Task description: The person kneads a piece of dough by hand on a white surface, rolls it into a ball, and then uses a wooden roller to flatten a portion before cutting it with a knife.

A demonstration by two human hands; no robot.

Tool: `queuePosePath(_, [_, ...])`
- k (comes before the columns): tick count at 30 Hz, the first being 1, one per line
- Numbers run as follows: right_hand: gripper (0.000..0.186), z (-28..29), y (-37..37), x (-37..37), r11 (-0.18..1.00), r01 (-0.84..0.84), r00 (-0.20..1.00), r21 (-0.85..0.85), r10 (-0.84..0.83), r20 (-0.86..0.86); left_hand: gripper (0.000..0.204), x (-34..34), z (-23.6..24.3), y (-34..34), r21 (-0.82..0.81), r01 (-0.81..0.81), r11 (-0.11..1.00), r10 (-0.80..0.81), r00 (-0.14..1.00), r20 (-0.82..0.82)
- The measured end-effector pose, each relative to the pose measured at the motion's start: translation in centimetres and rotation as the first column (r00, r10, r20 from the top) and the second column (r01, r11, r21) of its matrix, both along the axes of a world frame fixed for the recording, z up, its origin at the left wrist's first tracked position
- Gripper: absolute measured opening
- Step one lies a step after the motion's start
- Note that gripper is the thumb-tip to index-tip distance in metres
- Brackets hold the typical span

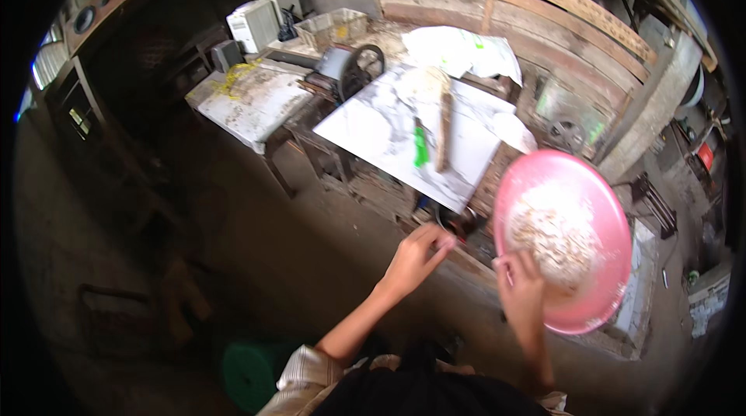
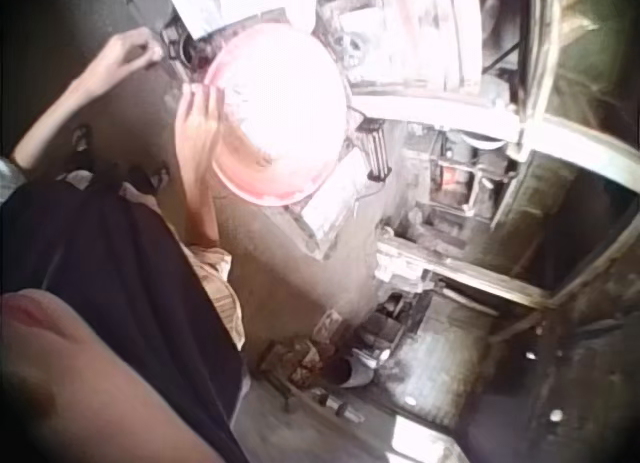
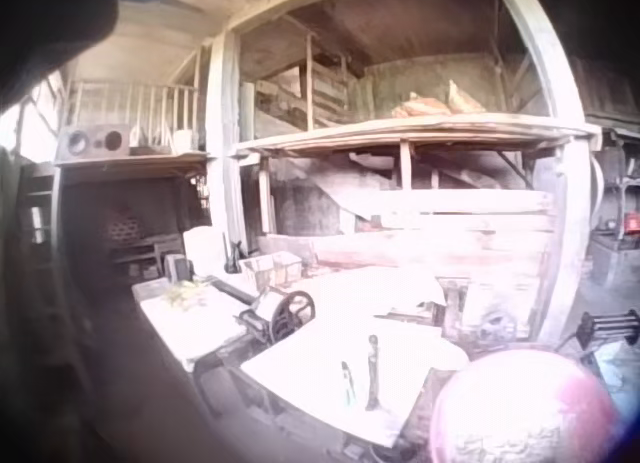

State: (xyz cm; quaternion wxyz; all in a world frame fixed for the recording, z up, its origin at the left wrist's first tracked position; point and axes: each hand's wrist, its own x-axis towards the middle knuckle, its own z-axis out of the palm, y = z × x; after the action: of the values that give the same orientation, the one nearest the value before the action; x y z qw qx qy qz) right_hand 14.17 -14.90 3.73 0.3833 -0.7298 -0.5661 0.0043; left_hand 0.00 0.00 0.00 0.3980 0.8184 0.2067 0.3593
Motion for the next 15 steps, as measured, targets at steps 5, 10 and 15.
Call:
queuePosePath(5, [0.01,-8.7,13.6,-8.7,0.99,-0.132,0.977,0.053,0.138,-0.16,0.011,-13.7,-7.2,8.8,-0.188,-0.348,0.919,0.323,0.935,-0.149])
queuePosePath(10, [0.013,-13.2,22.7,-9.7,0.985,-0.17,0.975,0.001,0.168,-0.143,0.017,-17.9,-10.2,16.2,-0.036,-0.451,0.892,0.439,0.881,-0.177])
queuePosePath(15, [0.02,-9.9,28.8,-6.2,0.992,-0.118,0.977,0.038,0.123,-0.177,0.021,-13.7,-9.3,23.1,-0.05,-0.406,0.912,0.404,0.913,-0.05])
